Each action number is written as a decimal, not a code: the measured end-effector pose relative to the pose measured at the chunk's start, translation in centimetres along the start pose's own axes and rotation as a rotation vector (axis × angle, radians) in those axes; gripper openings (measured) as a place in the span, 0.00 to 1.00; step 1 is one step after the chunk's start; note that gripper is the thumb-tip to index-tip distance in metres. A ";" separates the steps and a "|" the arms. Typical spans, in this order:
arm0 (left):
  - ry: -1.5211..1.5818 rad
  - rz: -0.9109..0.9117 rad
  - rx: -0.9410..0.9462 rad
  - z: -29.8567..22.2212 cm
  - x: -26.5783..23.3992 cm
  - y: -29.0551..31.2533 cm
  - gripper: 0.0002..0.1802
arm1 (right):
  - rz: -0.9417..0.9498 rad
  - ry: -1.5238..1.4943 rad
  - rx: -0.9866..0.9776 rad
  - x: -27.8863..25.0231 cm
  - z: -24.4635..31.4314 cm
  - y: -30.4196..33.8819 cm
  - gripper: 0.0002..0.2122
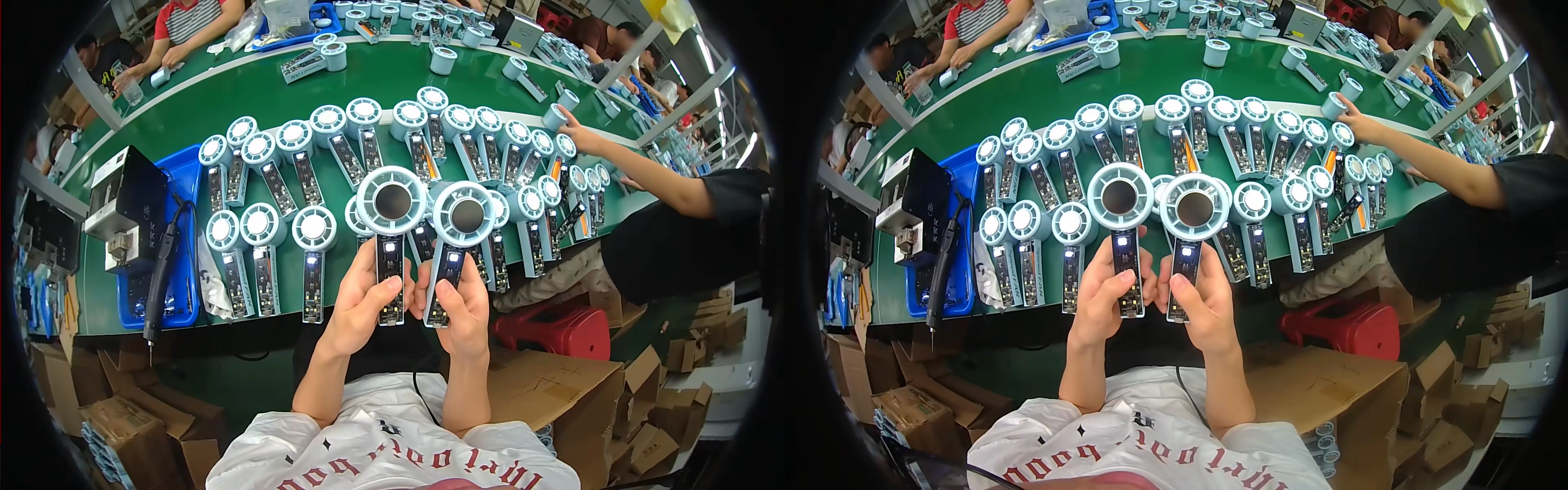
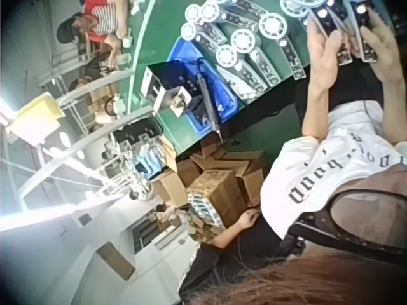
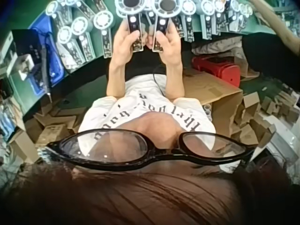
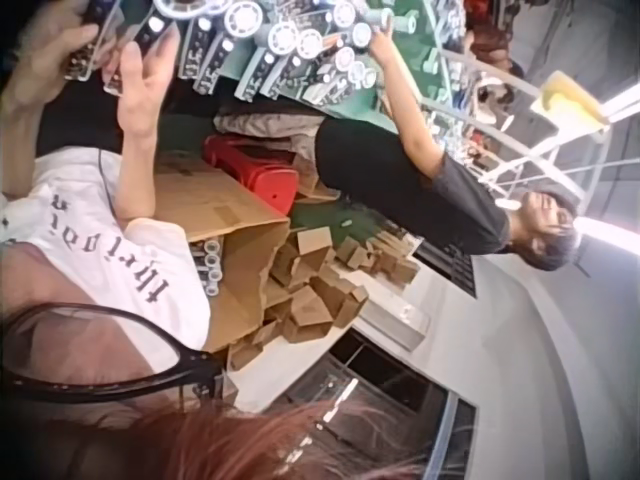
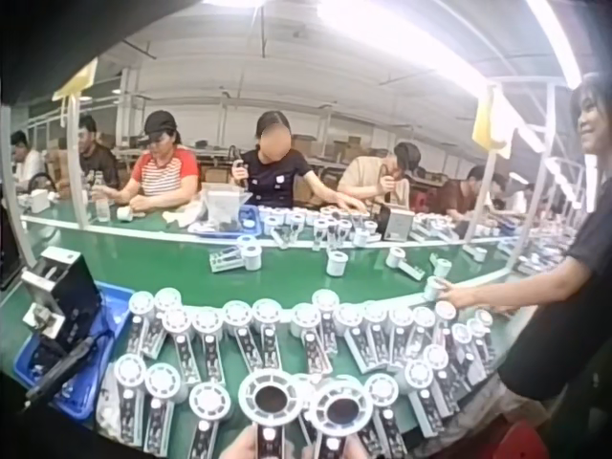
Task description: The person tests handheld fan assemblies along a production table by picking up the fans, turning them on by hand, and placing them back onto the table.
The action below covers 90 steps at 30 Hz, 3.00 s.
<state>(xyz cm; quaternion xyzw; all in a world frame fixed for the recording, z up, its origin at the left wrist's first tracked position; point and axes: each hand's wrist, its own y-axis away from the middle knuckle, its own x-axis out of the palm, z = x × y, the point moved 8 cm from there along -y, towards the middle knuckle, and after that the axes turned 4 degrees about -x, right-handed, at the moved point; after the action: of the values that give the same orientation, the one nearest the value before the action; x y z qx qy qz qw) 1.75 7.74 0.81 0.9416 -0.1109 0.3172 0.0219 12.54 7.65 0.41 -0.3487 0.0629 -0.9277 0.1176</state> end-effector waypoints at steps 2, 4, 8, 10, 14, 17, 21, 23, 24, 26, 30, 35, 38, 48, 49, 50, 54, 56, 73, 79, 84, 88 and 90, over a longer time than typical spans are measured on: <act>0.008 -0.003 0.002 -0.1 -0.2 -0.1 0.30 | -0.004 -0.005 -0.006 0.1 -0.1 -0.2 0.22; 0.013 -0.004 0.000 -0.1 -0.3 -0.3 0.30 | -0.009 -0.008 -0.010 0.0 -0.2 -0.3 0.22; 0.028 0.009 0.015 -0.1 -0.1 -0.8 0.28 | -0.007 0.020 -0.036 -0.2 0.1 -0.6 0.22; 0.054 0.037 0.030 0.1 0.5 -1.2 0.27 | -0.008 0.008 -0.039 -0.6 0.6 -0.6 0.22; 0.095 0.088 0.063 0.5 1.1 -2.3 0.23 | -0.020 -0.036 -0.039 -1.3 1.0 -1.1 0.21; 0.044 0.026 0.066 0.6 1.0 -2.4 0.23 | -0.046 -0.022 -0.027 -1.5 1.1 -1.5 0.19; 0.013 -0.049 0.065 0.6 0.5 -2.0 0.23 | -0.053 -0.011 -0.006 -1.4 0.6 -1.4 0.18; 0.006 -0.092 0.055 0.5 0.0 -1.6 0.22 | -0.047 -0.010 0.017 -1.1 -0.1 -1.3 0.17; 0.002 -0.101 0.059 0.4 -0.1 -1.6 0.22 | -0.040 -0.016 0.024 -1.1 -0.1 -1.3 0.17; 0.000 -0.100 0.078 0.3 0.1 -1.5 0.21 | -0.053 -0.008 0.008 -1.0 0.1 -1.3 0.17; -0.013 -0.098 0.098 -0.1 0.0 -0.8 0.21 | -0.053 -0.029 -0.003 -0.3 0.1 -0.9 0.15; -0.005 -0.059 0.093 -0.5 0.8 -0.3 0.20 | -0.037 -0.066 -0.004 0.0 0.4 -0.4 0.13; -0.007 -0.030 0.087 -0.6 1.5 -0.6 0.20 | -0.063 -0.047 -0.014 -0.3 0.9 -0.6 0.12; -0.065 -0.033 0.126 -2.0 2.6 -0.1 0.20 | -0.028 -0.013 -0.030 0.9 2.1 -0.7 0.12; -0.072 -0.041 0.118 -2.0 2.6 0.0 0.20 | -0.026 -0.015 -0.034 1.0 2.2 -0.7 0.12; -0.081 -0.032 0.110 -2.1 2.7 0.0 0.20 | -0.027 -0.014 -0.037 1.1 2.3 -0.6 0.13; -0.109 -0.012 0.123 -2.5 3.4 -0.2 0.20 | -0.026 -0.016 -0.052 1.4 3.0 -0.6 0.13; -0.122 -0.006 0.119 -2.7 3.9 -0.2 0.19 | -0.025 -0.014 -0.058 1.5 3.4 -0.6 0.13; -0.271 0.061 0.017 -3.5 7.7 -2.4 0.20 | -0.109 -0.105 -0.099 0.1 7.0 -1.4 0.13; -0.359 -0.009 0.044 -2.2 7.7 -7.4 0.26 | -0.198 0.382 -0.121 -1.5 9.6 -4.5 0.19; -0.494 0.277 -0.234 -2.6 11.8 -13.4 0.35 | -0.356 0.579 -0.181 -3.2 13.3 -9.4 0.23; -1.208 0.474 -0.132 -4.3 11.6 -21.3 0.38 | -0.458 0.710 -0.128 -9.8 18.1 -15.5 0.23; -1.632 0.370 -0.017 -6.7 8.8 -26.6 0.30 | -0.439 0.892 -0.235 -15.3 22.4 -18.6 0.24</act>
<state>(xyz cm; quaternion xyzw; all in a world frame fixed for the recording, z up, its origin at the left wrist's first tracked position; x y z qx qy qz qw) 10.50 32.71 12.26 0.8420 -0.2471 -0.4666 -0.1106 35.29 28.82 11.16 0.0655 0.1359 -0.9758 -0.1585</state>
